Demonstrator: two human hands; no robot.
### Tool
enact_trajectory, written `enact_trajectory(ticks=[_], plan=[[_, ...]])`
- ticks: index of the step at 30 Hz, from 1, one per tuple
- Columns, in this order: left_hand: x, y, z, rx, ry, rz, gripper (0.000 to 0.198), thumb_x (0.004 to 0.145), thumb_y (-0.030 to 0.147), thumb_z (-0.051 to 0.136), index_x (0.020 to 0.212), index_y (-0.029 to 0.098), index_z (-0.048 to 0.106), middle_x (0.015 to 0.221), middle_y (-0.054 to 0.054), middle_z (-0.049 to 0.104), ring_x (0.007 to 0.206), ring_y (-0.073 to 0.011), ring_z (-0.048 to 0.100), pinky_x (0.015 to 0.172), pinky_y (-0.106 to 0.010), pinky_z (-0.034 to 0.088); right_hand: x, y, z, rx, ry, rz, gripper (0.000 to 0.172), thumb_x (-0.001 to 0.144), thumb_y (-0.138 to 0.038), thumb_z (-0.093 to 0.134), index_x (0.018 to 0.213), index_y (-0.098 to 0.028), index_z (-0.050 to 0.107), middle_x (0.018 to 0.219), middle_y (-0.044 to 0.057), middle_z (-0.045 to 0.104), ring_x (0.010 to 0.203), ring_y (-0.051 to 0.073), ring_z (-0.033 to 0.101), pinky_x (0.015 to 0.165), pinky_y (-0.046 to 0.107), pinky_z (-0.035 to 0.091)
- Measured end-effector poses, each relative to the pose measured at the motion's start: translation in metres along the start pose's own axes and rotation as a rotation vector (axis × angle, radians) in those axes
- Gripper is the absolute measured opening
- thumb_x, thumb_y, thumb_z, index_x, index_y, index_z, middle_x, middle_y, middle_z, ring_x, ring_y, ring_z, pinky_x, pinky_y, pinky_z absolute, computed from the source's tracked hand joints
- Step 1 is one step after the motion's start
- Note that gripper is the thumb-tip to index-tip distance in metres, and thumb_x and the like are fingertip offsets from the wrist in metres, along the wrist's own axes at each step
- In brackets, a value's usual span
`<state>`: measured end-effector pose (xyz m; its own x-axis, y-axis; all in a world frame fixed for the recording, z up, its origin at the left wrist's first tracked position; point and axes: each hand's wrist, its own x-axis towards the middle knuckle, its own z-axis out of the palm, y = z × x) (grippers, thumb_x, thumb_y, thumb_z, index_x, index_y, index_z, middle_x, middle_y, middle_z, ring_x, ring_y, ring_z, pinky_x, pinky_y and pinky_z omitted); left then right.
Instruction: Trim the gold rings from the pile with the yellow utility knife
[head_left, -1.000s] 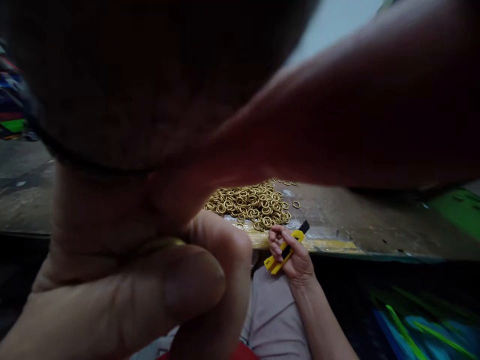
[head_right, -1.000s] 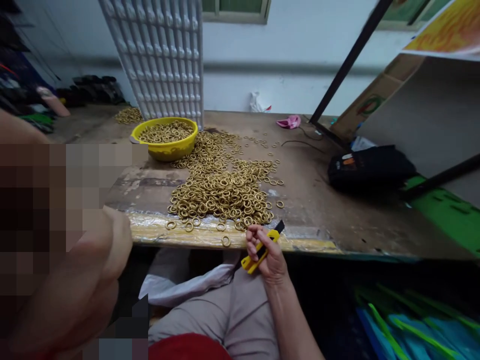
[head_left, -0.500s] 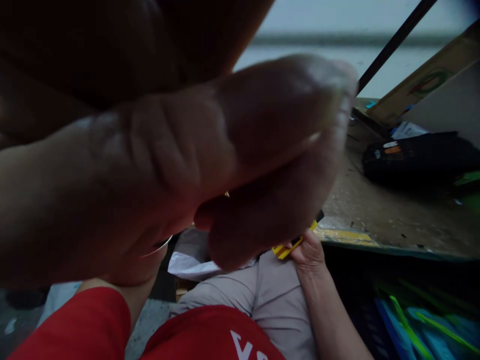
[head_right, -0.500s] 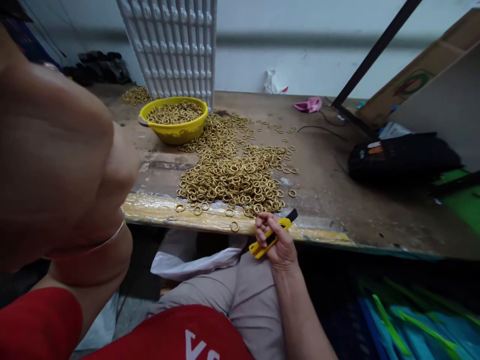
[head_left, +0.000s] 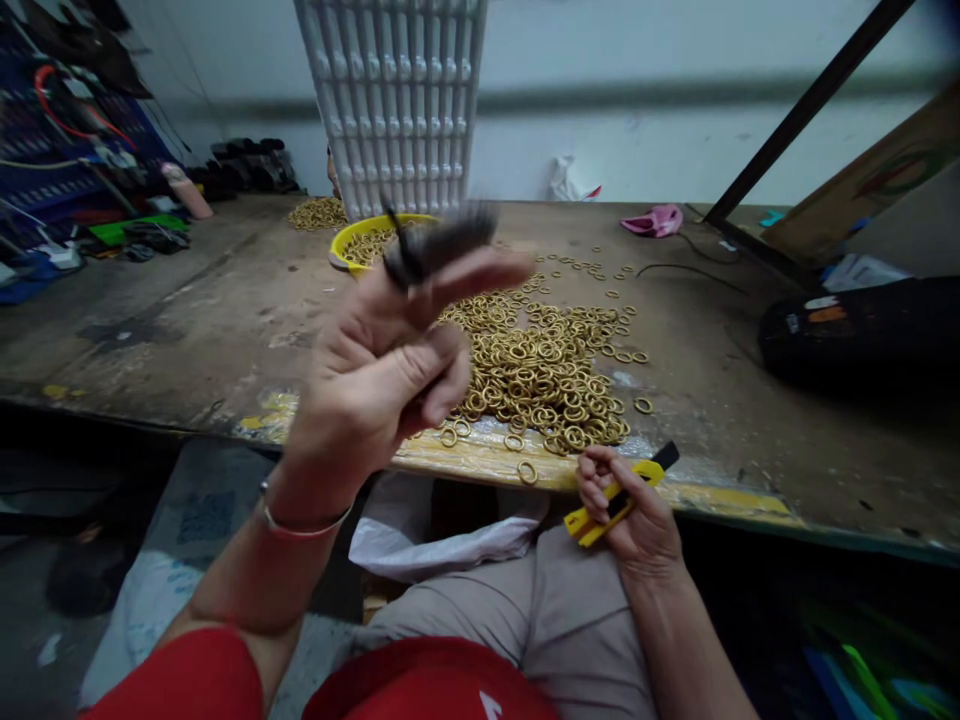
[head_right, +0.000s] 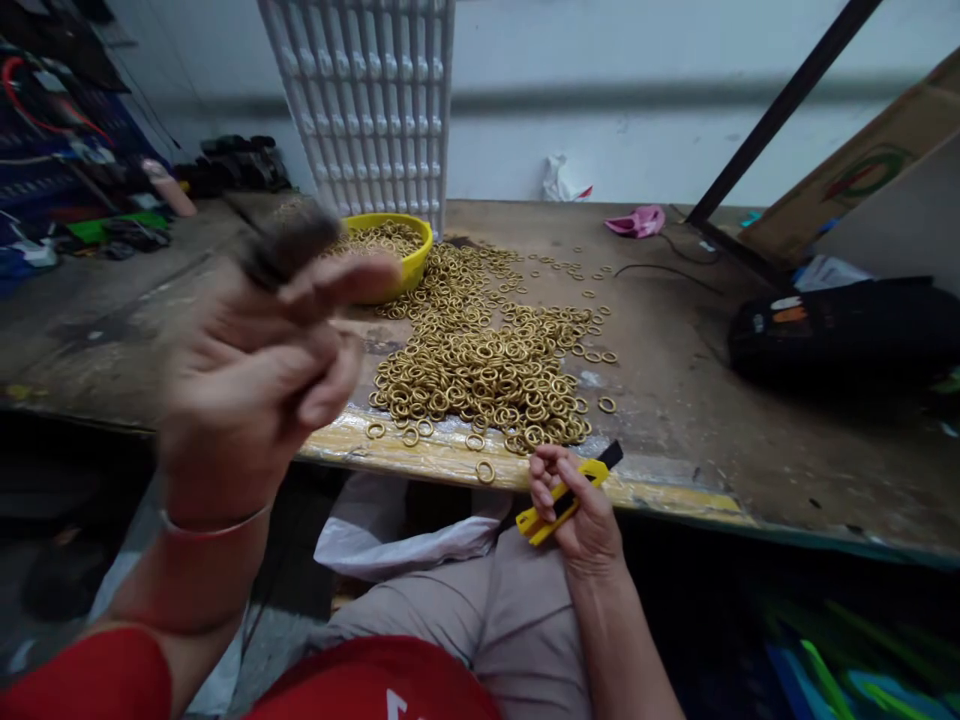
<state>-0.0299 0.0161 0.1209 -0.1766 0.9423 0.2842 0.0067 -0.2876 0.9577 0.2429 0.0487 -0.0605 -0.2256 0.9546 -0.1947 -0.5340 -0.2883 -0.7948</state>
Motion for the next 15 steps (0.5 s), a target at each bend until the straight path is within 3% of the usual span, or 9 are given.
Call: enact_trajectory(ticks=[1,3,5,8,12,15], plan=[[-0.003,-0.016,-0.004,0.068,-0.052,0.026,0.028,0.09,0.016,0.051,0.116,0.019,0.061,0.105,-0.004,0.068,0.044,-0.0021,0.039,0.043,-0.02,0.03,-0.001,0.0,-0.001,0.007,-0.009,0.004,0.022,0.073,-0.037,0.069,0.089,-0.022,0.071,0.074,0.003,0.05,0.047,0.007,0.038,0.033,0.018,0.025],[-0.014,-0.055,-0.019,0.434,-0.068,0.02,0.018,0.09,0.017,0.05,0.099,0.014,0.067,0.078,-0.002,0.065,0.052,-0.0083,0.047,0.05,-0.023,0.036,-0.002,0.002,-0.003,0.019,-0.034,0.017,0.024,0.072,-0.037,0.07,0.09,-0.022,0.069,0.074,0.003,0.052,0.047,0.007,0.039,0.034,0.016,0.027],[-0.029,-0.096,-0.039,0.801,-0.075,0.032,0.016,0.089,0.017,0.05,0.084,0.016,0.065,0.079,-0.005,0.062,0.076,-0.0167,0.056,0.068,-0.028,0.044,-0.004,0.004,-0.003,0.018,-0.059,0.033,0.025,0.072,-0.037,0.07,0.091,-0.021,0.068,0.074,0.002,0.053,0.047,0.007,0.039,0.034,0.016,0.028],[-0.048,-0.138,-0.062,1.144,-0.118,-0.059,0.018,0.09,0.02,0.049,0.075,0.018,0.058,0.087,-0.006,0.057,0.078,-0.0187,0.056,0.07,-0.029,0.043,-0.005,0.006,0.0,-0.01,-0.096,0.048,0.026,0.073,-0.037,0.07,0.093,-0.021,0.068,0.074,0.003,0.054,0.046,0.006,0.039,0.034,0.016,0.027],[-0.05,-0.152,-0.067,1.262,-0.165,-0.139,0.018,0.089,0.027,0.053,0.072,0.02,0.053,0.086,-0.003,0.053,0.074,-0.0177,0.055,0.064,-0.027,0.04,-0.005,0.008,0.013,-0.075,-0.107,0.072,0.022,0.076,-0.038,0.069,0.09,-0.022,0.069,0.074,0.004,0.056,0.046,0.008,0.041,0.034,0.02,0.024],[-0.043,-0.153,-0.064,1.116,-0.108,-0.163,0.017,0.086,0.022,0.055,0.07,0.02,0.05,0.08,-0.001,0.05,0.067,-0.017,0.05,0.06,-0.028,0.035,-0.007,0.014,0.028,-0.13,-0.107,0.111,0.021,0.075,-0.039,0.07,0.087,-0.022,0.069,0.072,0.004,0.057,0.044,0.008,0.041,0.033,0.02,0.023]])
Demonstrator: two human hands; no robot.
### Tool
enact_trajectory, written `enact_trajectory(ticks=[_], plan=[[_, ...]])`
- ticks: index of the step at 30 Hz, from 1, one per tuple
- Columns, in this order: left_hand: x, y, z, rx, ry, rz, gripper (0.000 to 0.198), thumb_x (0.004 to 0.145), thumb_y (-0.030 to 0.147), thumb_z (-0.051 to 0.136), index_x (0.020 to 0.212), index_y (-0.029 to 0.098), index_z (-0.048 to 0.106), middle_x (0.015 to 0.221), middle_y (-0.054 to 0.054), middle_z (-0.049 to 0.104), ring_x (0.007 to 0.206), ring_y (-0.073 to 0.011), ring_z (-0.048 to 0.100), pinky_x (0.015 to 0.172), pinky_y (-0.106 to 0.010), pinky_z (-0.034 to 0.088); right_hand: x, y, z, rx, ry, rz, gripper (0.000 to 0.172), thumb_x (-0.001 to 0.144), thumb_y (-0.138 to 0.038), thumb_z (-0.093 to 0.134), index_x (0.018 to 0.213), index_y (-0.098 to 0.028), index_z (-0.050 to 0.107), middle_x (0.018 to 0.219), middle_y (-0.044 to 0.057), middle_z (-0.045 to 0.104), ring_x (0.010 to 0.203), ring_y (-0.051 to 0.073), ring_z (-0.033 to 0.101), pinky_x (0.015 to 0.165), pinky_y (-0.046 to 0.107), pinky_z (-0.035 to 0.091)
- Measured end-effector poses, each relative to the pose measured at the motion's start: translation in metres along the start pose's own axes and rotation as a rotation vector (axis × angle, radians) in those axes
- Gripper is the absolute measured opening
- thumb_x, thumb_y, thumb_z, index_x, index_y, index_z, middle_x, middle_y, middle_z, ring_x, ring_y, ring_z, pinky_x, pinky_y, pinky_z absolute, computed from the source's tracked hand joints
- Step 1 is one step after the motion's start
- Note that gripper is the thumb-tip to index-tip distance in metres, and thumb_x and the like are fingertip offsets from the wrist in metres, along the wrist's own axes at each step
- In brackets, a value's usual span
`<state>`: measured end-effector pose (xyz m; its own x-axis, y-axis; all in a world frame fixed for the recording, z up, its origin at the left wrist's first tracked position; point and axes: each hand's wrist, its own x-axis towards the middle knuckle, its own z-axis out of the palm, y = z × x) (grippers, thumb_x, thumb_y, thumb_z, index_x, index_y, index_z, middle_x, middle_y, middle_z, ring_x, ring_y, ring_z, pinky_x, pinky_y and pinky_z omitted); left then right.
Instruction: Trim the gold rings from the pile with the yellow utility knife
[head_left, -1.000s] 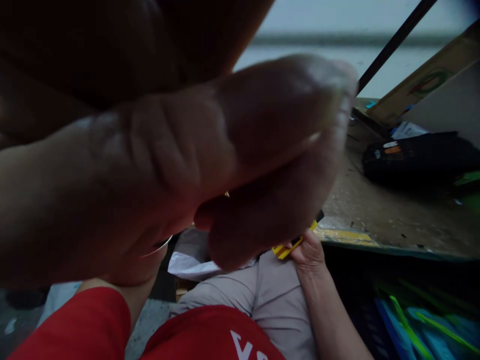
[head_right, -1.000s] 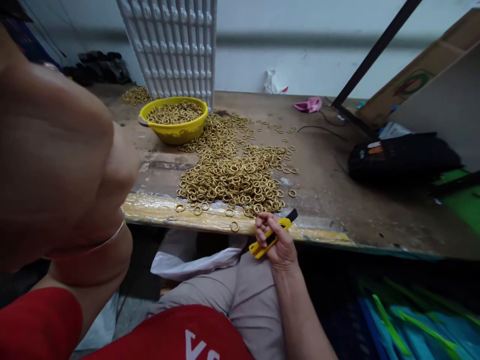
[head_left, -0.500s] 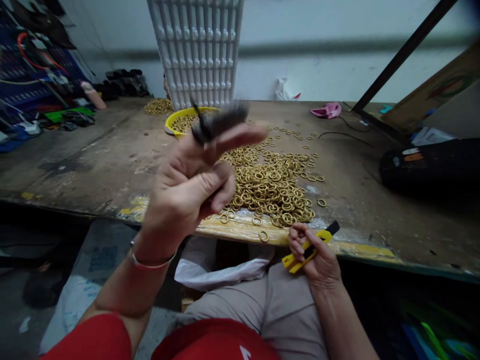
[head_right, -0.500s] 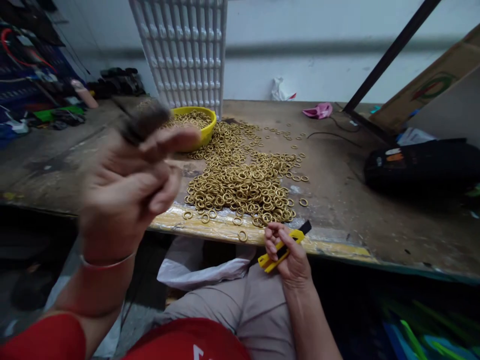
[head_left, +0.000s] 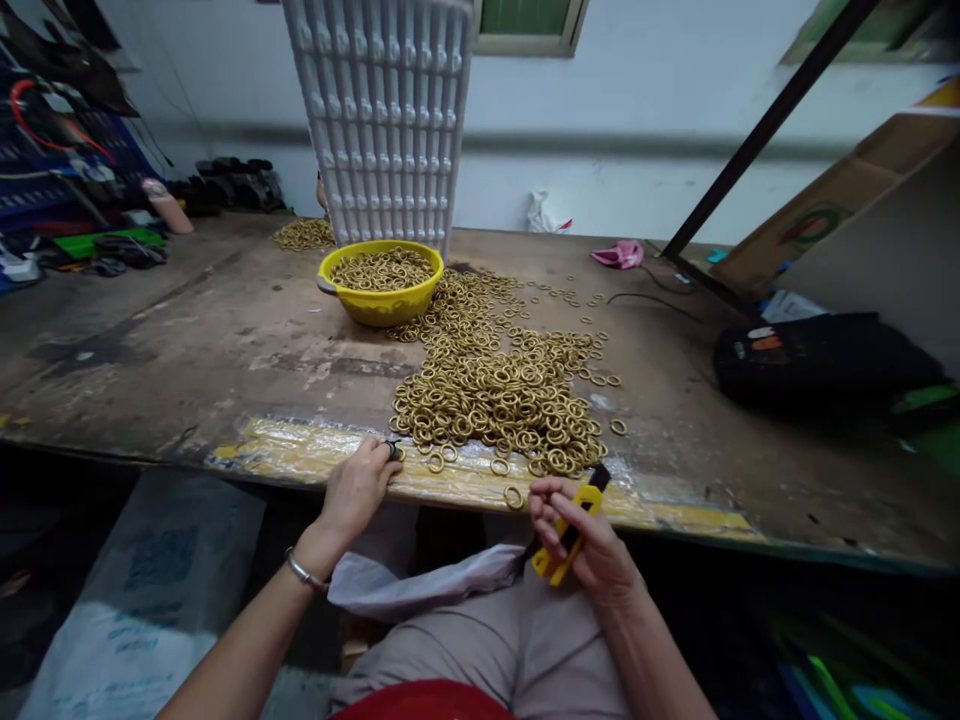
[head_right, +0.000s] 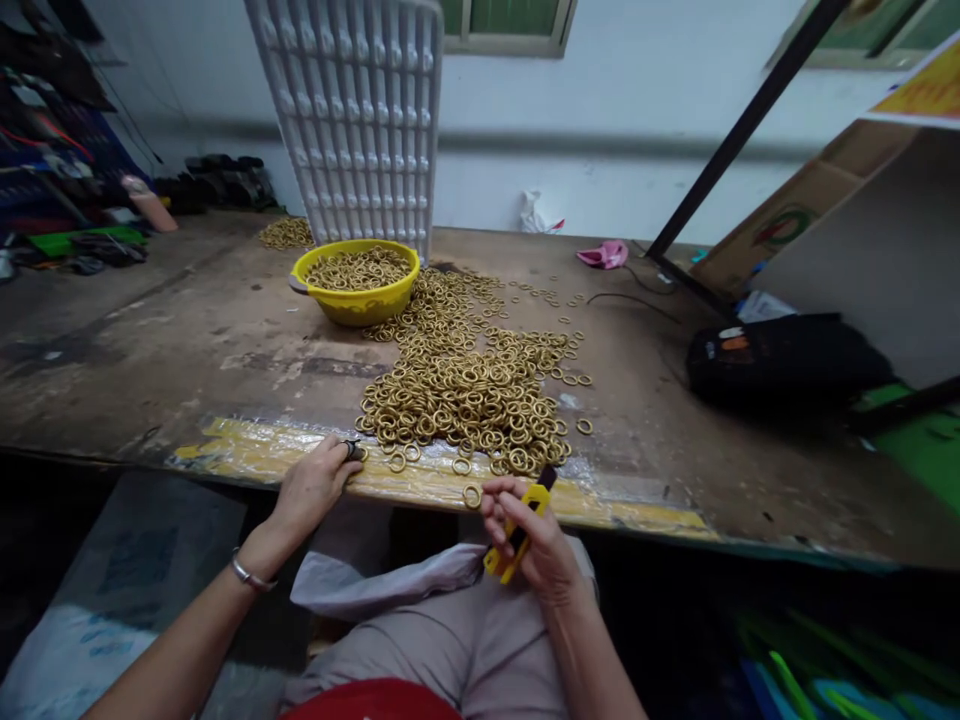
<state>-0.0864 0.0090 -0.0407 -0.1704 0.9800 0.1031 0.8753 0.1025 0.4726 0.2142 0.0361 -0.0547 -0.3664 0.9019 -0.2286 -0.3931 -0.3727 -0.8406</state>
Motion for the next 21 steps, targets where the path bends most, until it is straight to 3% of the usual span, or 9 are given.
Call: enact_trajectory(ticks=[4,6,8,11,13,17,21], plan=[[0.002,0.006,0.001,-0.176,0.041,-0.018,0.018,0.087,0.017,0.049,0.069,0.02,0.046,0.075,-0.001,0.046,0.065,-0.016,0.047,0.06,-0.028,0.032,0.001,0.014,0.032,-0.094,-0.055,0.068,0.027,0.072,-0.039,0.073,0.085,-0.018,0.064,0.07,0.002,0.06,0.042,0.005,0.042,0.034,0.015,0.024],[-0.005,0.015,0.002,-0.303,-0.021,-0.023,0.022,0.09,0.024,0.046,0.069,0.02,0.044,0.068,0.001,0.045,0.059,-0.0137,0.044,0.055,-0.026,0.032,0.0,0.02,0.048,-0.162,-0.061,0.07,0.031,0.073,-0.041,0.073,0.088,-0.016,0.062,0.07,0.001,0.061,0.042,0.005,0.042,0.035,0.015,0.025],[-0.016,0.029,0.001,-0.665,-0.246,-0.099,0.025,0.091,0.037,0.047,0.073,0.02,0.047,0.056,0.005,0.04,0.046,-0.0097,0.035,0.045,-0.022,0.026,-0.003,0.022,0.062,-0.23,-0.046,0.031,0.034,0.075,-0.041,0.071,0.095,-0.016,0.062,0.068,-0.001,0.059,0.041,0.004,0.041,0.036,0.015,0.026],[-0.034,0.054,0.0,-1.311,-0.692,-0.255,0.033,0.089,0.05,0.051,0.087,0.017,0.054,0.045,0.01,0.033,0.037,-0.005,0.017,0.037,-0.019,0.014,-0.01,0.019,0.07,-0.307,-0.072,-0.087,0.037,0.079,-0.041,0.068,0.107,-0.017,0.061,0.069,-0.003,0.055,0.045,0.005,0.041,0.041,0.018,0.032],[-0.042,0.068,0.0,-1.516,-0.807,-0.318,0.033,0.085,0.047,0.059,0.086,0.014,0.057,0.045,0.01,0.032,0.038,-0.003,0.014,0.036,-0.018,0.012,-0.017,0.015,0.067,-0.354,-0.123,-0.163,0.035,0.081,-0.039,0.067,0.11,-0.019,0.063,0.072,-0.002,0.055,0.049,0.006,0.042,0.045,0.019,0.035],[-0.048,0.084,0.005,-1.623,-0.762,-0.447,0.03,0.076,0.036,0.074,0.081,0.013,0.055,0.058,0.008,0.04,0.041,-0.0002,0.018,0.035,-0.014,0.012,-0.029,0.007,0.059,-0.455,-0.15,-0.209,0.028,0.082,-0.037,0.066,0.105,-0.02,0.069,0.084,0.003,0.06,0.059,0.009,0.048,0.049,0.02,0.037],[-0.051,0.093,0.014,-1.572,-0.73,-0.488,0.033,0.074,0.039,0.075,0.084,0.013,0.057,0.057,0.009,0.036,0.04,0.0,0.018,0.034,-0.013,0.012,-0.035,0.006,0.059,-0.439,-0.11,-0.204,0.027,0.081,-0.037,0.067,0.101,-0.02,0.07,0.084,0.004,0.062,0.065,0.012,0.052,0.051,0.02,0.038]])
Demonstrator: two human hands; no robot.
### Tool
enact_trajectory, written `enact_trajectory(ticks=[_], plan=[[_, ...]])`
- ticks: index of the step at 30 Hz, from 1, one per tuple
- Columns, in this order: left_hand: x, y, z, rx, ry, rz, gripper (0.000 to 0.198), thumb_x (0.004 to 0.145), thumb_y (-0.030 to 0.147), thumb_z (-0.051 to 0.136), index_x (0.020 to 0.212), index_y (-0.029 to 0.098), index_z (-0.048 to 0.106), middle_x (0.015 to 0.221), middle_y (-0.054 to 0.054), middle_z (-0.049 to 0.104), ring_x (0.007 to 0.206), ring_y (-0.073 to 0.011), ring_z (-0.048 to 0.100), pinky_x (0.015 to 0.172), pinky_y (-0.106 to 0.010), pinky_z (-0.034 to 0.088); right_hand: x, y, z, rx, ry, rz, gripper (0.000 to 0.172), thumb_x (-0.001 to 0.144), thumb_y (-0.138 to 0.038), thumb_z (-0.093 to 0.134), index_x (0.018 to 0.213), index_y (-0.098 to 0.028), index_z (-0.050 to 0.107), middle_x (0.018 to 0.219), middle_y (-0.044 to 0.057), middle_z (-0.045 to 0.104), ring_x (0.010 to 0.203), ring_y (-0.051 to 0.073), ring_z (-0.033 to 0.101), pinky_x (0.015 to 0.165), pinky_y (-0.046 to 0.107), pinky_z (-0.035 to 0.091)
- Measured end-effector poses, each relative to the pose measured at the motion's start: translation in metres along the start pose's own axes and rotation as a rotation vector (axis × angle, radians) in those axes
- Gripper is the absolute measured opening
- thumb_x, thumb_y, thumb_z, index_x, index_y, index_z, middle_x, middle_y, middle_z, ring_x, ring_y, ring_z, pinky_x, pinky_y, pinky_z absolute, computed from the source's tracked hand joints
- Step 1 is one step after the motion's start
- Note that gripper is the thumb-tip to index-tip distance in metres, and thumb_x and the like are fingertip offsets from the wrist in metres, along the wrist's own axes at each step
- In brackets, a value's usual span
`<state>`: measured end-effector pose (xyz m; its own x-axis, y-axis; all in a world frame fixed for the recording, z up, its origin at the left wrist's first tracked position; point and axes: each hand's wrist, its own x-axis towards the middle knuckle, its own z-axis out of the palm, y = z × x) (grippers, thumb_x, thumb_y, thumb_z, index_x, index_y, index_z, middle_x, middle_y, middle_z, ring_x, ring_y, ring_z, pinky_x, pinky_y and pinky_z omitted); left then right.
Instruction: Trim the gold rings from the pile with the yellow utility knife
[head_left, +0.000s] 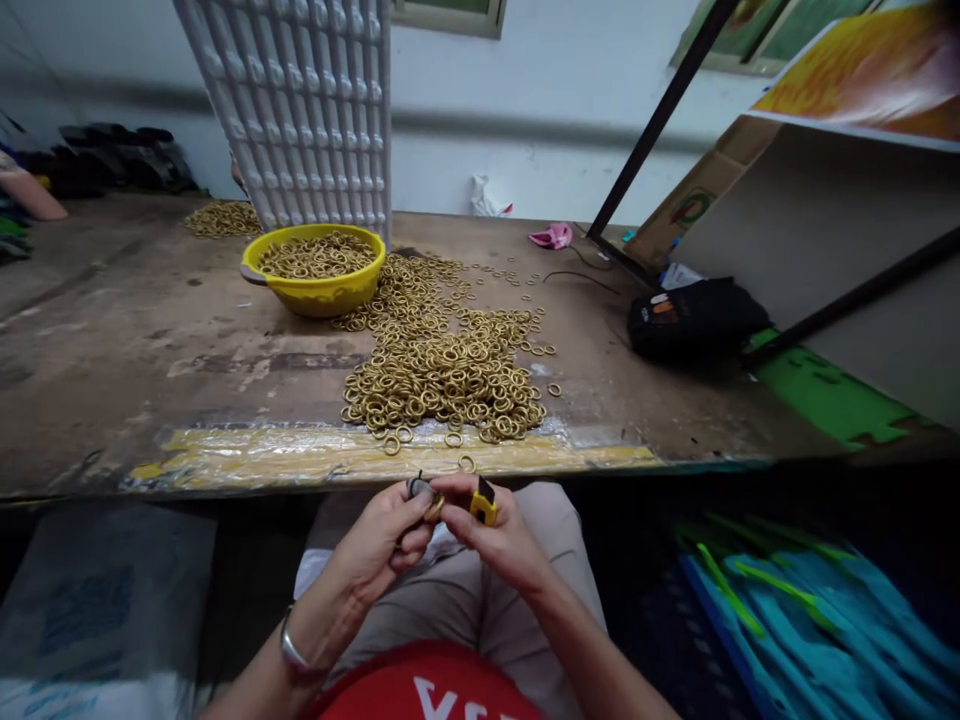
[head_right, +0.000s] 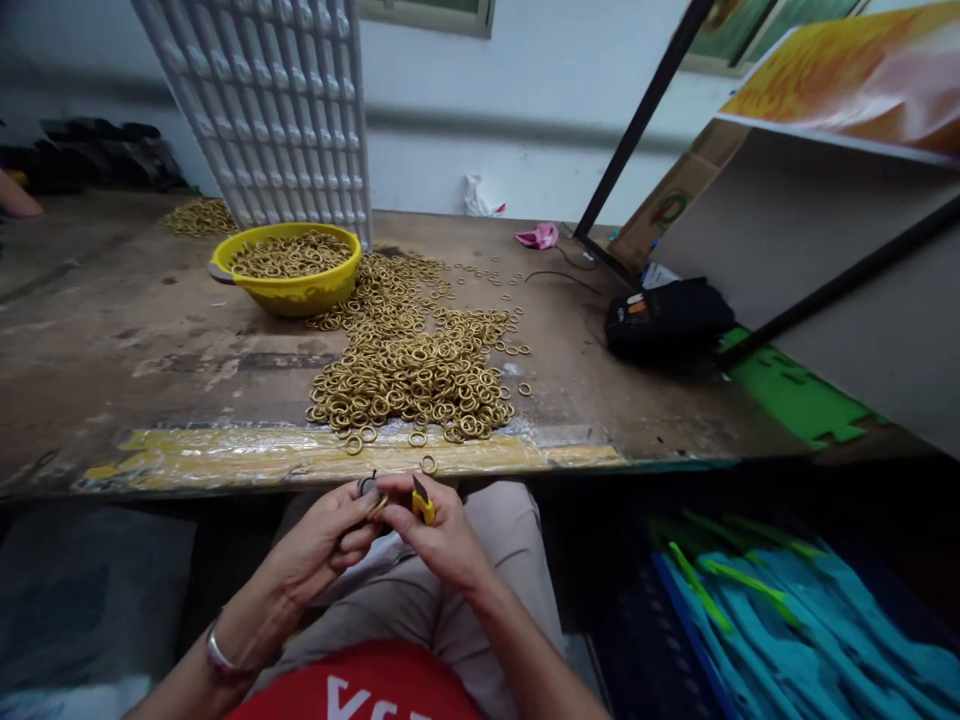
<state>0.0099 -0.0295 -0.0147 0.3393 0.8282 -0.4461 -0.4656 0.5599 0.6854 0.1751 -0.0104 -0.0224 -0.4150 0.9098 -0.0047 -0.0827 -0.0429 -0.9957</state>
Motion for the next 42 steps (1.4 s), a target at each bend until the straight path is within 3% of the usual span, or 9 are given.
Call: enact_trajectory(ticks=[3,8,17,23,30,32,35,37,42], plan=[[0.0,-0.007,0.004,0.02,0.027,0.027,0.035,0.076,0.043,0.072,0.088,0.014,0.058,0.055,0.01,0.035,0.039,-0.0005,0.018,0.034,-0.014,0.013,-0.001,0.0,0.001,0.038,0.025,-0.013,0.021,0.08,-0.037,0.068,0.089,-0.018,0.07,0.076,0.002,0.062,0.064,0.012,0.053,0.05,0.02,0.038],[-0.005,-0.01,0.005,0.079,0.058,0.137,0.039,0.075,0.052,0.07,0.084,0.015,0.057,0.063,0.004,0.05,0.04,-0.0015,0.027,0.036,-0.015,0.017,-0.001,-0.003,-0.003,0.049,0.046,-0.005,0.021,0.081,-0.038,0.068,0.083,-0.017,0.069,0.07,0.002,0.061,0.056,0.01,0.05,0.047,0.02,0.036],[-0.009,-0.008,0.003,0.368,0.043,0.173,0.026,0.078,0.039,0.068,0.078,0.014,0.06,0.053,0.007,0.04,0.044,-0.005,0.027,0.042,-0.018,0.021,-0.004,-0.014,-0.002,0.063,0.024,0.128,0.025,0.073,-0.035,0.074,0.086,-0.016,0.066,0.057,-0.005,0.052,0.044,0.005,0.038,0.04,0.017,0.029],[-0.012,-0.002,0.006,0.595,0.061,0.223,0.018,0.08,0.029,0.065,0.075,0.013,0.062,0.058,0.004,0.043,0.053,-0.0074,0.033,0.047,-0.019,0.025,-0.005,-0.015,-0.004,0.056,0.005,0.24,0.024,0.075,-0.039,0.069,0.078,-0.015,0.062,0.046,-0.008,0.042,0.039,0.005,0.033,0.037,0.017,0.026],[-0.011,-0.01,0.001,0.423,0.028,0.138,0.028,0.078,0.04,0.067,0.075,0.014,0.056,0.051,0.007,0.041,0.045,-0.0057,0.027,0.043,-0.018,0.021,-0.001,-0.009,-0.004,0.031,-0.009,0.249,0.029,0.082,-0.043,0.058,0.079,-0.014,0.061,0.05,-0.006,0.048,0.04,0.006,0.036,0.039,0.018,0.029],[-0.011,-0.013,0.0,0.356,0.027,0.148,0.03,0.08,0.044,0.065,0.08,0.014,0.056,0.05,0.007,0.041,0.044,-0.0052,0.026,0.042,-0.018,0.02,-0.002,-0.007,-0.003,-0.098,0.032,0.168,0.027,0.087,-0.04,0.052,0.086,-0.015,0.062,0.059,-0.002,0.055,0.046,0.008,0.044,0.044,0.02,0.036],[-0.01,-0.015,-0.002,0.31,0.084,0.188,0.033,0.081,0.046,0.064,0.084,0.015,0.056,0.051,0.007,0.041,0.044,-0.0051,0.028,0.042,-0.017,0.019,-0.006,-0.005,0.0,-0.497,0.07,-0.034,0.015,0.086,-0.021,0.05,0.094,-0.017,0.063,0.082,0.004,0.065,0.072,0.015,0.059,0.066,0.025,0.045],[-0.01,-0.016,-0.002,0.316,0.121,0.211,0.033,0.08,0.046,0.065,0.083,0.015,0.055,0.053,0.007,0.043,0.046,-0.0054,0.031,0.042,-0.017,0.021,-0.01,-0.005,0.002,-0.728,0.051,-0.096,0.023,0.081,-0.008,0.049,0.097,-0.018,0.063,0.092,0.006,0.066,0.084,0.017,0.06,0.075,0.026,0.044],[-0.009,-0.02,-0.003,0.348,0.097,0.256,0.029,0.084,0.043,0.063,0.086,0.015,0.055,0.054,0.007,0.041,0.047,-0.0054,0.031,0.044,-0.017,0.023,-0.015,-0.006,0.007,-0.997,0.058,-0.073,0.029,0.078,-0.001,0.045,0.097,-0.017,0.06,0.089,0.006,0.066,0.081,0.017,0.061,0.069,0.025,0.041]])
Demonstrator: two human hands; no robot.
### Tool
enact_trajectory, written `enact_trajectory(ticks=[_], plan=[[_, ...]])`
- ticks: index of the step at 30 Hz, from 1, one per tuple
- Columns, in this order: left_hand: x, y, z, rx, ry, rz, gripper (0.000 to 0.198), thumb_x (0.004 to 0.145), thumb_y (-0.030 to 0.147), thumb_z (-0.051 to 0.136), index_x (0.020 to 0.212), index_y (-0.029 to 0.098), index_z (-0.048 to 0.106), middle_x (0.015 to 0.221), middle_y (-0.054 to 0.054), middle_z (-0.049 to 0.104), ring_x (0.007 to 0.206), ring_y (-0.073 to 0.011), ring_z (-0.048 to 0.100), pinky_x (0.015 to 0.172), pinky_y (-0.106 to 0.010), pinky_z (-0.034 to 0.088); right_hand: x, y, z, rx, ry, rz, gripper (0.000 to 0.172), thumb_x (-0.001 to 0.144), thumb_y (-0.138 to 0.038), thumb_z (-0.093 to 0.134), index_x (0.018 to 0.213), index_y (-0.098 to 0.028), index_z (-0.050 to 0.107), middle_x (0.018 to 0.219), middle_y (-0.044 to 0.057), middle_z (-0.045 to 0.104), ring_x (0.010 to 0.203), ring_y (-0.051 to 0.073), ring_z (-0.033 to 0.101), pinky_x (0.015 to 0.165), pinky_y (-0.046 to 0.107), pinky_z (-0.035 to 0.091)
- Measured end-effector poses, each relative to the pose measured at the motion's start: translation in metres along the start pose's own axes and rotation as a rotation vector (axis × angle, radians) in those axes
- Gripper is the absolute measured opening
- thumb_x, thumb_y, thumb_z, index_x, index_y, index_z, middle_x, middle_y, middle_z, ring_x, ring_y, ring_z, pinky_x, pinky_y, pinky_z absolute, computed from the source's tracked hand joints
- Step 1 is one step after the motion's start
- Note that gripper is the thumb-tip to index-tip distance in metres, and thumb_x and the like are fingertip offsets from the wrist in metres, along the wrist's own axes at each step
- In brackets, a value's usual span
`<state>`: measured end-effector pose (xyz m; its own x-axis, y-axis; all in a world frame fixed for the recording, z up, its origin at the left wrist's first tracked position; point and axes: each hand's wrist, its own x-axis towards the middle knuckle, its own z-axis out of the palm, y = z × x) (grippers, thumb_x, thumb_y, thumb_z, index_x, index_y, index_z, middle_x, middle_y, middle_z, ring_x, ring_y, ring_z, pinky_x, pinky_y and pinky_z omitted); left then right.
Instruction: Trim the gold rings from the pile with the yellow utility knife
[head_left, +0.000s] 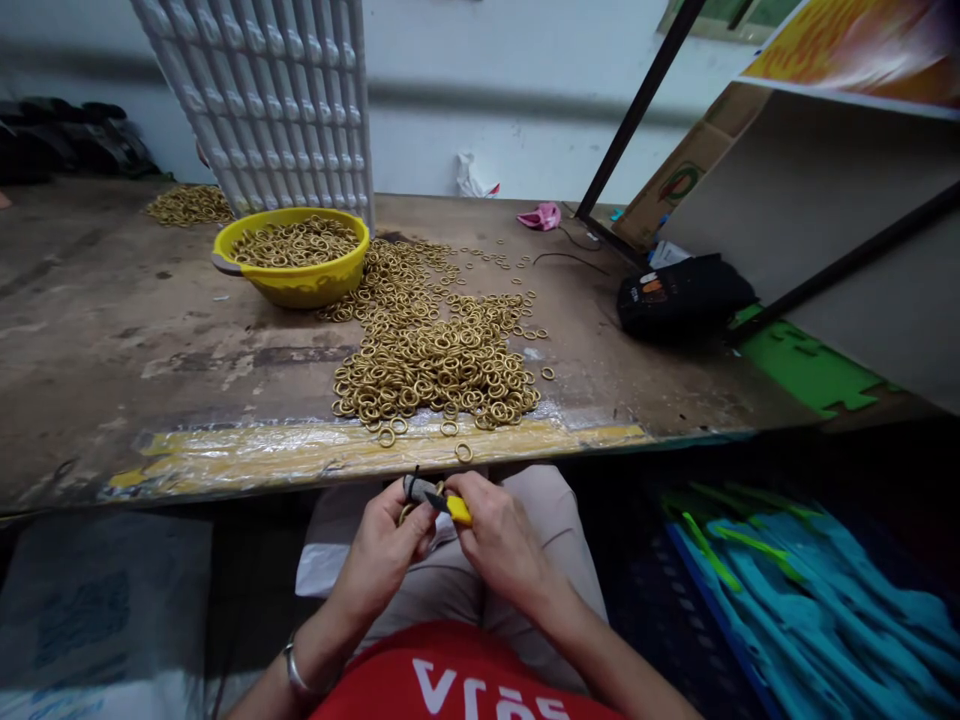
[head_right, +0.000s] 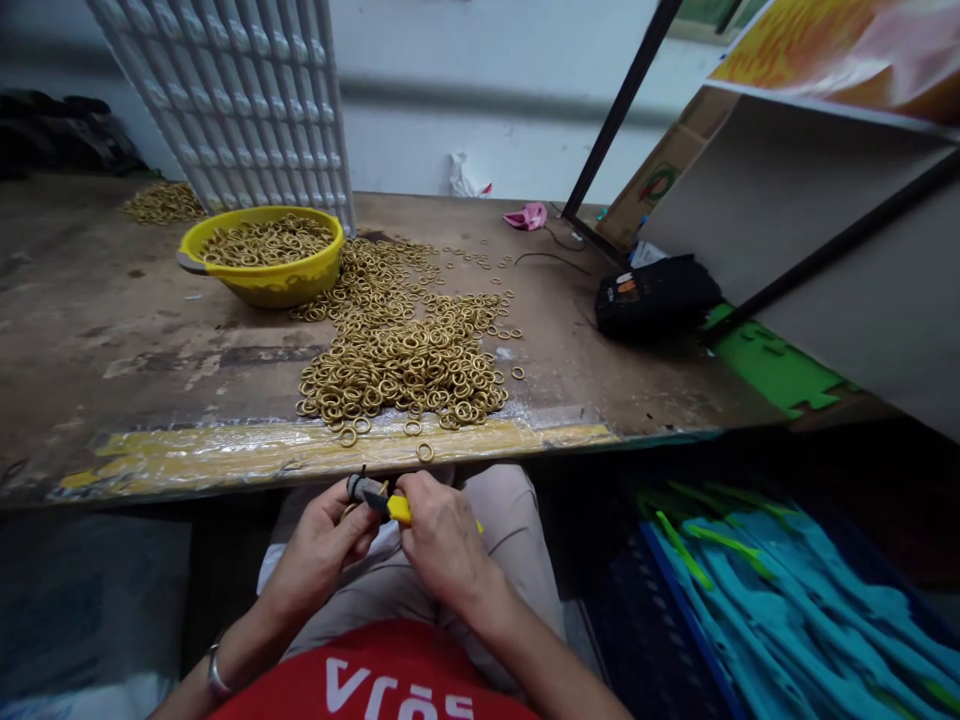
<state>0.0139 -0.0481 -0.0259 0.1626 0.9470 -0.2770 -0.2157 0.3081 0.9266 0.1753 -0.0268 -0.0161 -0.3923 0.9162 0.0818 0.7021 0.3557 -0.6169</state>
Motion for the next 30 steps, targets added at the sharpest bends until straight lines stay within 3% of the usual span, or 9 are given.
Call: enact_trajectory(ticks=[7,9,12,15,17,20,23,27,30], plan=[[-0.001,0.011,0.004,0.173,0.052,0.098,0.02,0.087,0.035,0.056,0.079,0.017,0.054,0.056,0.006,0.04,0.049,-0.0079,0.031,0.046,-0.02,0.026,0.012,0.001,0.002,-0.326,-0.012,0.038,0.021,0.081,-0.002,0.044,0.088,-0.018,0.056,0.084,0.005,0.065,0.071,0.017,0.059,0.06,0.027,0.034],[-0.007,0.022,0.005,0.268,0.064,0.169,0.016,0.086,0.029,0.057,0.076,0.017,0.055,0.06,0.004,0.043,0.053,-0.0089,0.035,0.05,-0.02,0.03,0.021,0.009,-0.005,-0.438,-0.011,0.142,0.022,0.084,-0.001,0.042,0.089,-0.017,0.056,0.083,0.007,0.065,0.069,0.018,0.06,0.058,0.028,0.033],[-0.014,0.035,0.005,0.328,-0.02,0.234,0.014,0.082,0.026,0.062,0.074,0.016,0.057,0.068,0.0,0.048,0.06,-0.0102,0.039,0.054,-0.021,0.033,0.035,0.026,-0.023,-0.538,0.016,0.34,0.02,0.087,-0.003,0.042,0.091,-0.015,0.057,0.079,0.008,0.066,0.068,0.018,0.061,0.058,0.028,0.032],[-0.009,0.027,-0.001,0.091,-0.074,0.089,0.025,0.084,0.038,0.062,0.075,0.015,0.056,0.06,0.003,0.041,0.05,-0.0074,0.032,0.046,-0.02,0.025,0.042,0.035,-0.029,-0.461,0.065,0.227,0.01,0.092,-0.017,0.05,0.087,-0.017,0.058,0.083,0.006,0.066,0.077,0.018,0.062,0.064,0.026,0.034],[0.001,0.014,-0.006,-0.114,-0.06,-0.031,0.032,0.085,0.044,0.059,0.075,0.015,0.054,0.057,0.005,0.038,0.045,-0.0051,0.026,0.041,-0.019,0.019,0.045,0.036,-0.021,-0.424,0.058,0.148,0.015,0.093,-0.029,0.053,0.084,-0.018,0.059,0.086,0.006,0.066,0.08,0.018,0.062,0.066,0.026,0.035],[0.012,-0.004,-0.013,-0.286,-0.02,-0.112,0.03,0.083,0.042,0.063,0.075,0.014,0.053,0.061,0.004,0.044,0.043,-0.0025,0.025,0.039,-0.017,0.016,0.052,0.032,-0.002,-0.446,0.013,0.148,0.022,0.091,-0.039,0.057,0.087,-0.018,0.061,0.09,0.006,0.067,0.081,0.019,0.062,0.066,0.026,0.036],[0.014,-0.01,-0.017,-0.411,-0.007,-0.131,0.024,0.08,0.035,0.068,0.079,0.015,0.054,0.067,0.002,0.052,0.042,-0.0016,0.03,0.038,-0.015,0.016,0.064,0.031,0.007,-0.498,-0.054,0.209,0.02,0.09,-0.037,0.059,0.092,-0.017,0.063,0.092,0.008,0.068,0.083,0.02,0.064,0.066,0.026,0.036],[0.013,-0.011,-0.021,-0.559,-0.015,-0.255,0.027,0.077,0.037,0.068,0.083,0.013,0.059,0.072,-0.004,0.06,0.045,-0.0046,0.042,0.035,-0.015,0.02,0.078,0.035,0.001,-0.531,-0.15,0.254,0.016,0.088,-0.031,0.057,0.086,-0.017,0.064,0.085,0.01,0.07,0.08,0.021,0.065,0.065,0.027,0.036],[0.016,-0.014,-0.021,-0.524,0.012,-0.265,0.031,0.077,0.04,0.07,0.079,0.01,0.062,0.077,-0.009,0.064,0.046,-0.005,0.045,0.034,-0.015,0.019,0.08,0.038,-0.003,-0.497,-0.117,0.231,0.008,0.082,-0.02,0.057,0.079,-0.016,0.063,0.078,0.009,0.068,0.072,0.018,0.061,0.062,0.026,0.033]])
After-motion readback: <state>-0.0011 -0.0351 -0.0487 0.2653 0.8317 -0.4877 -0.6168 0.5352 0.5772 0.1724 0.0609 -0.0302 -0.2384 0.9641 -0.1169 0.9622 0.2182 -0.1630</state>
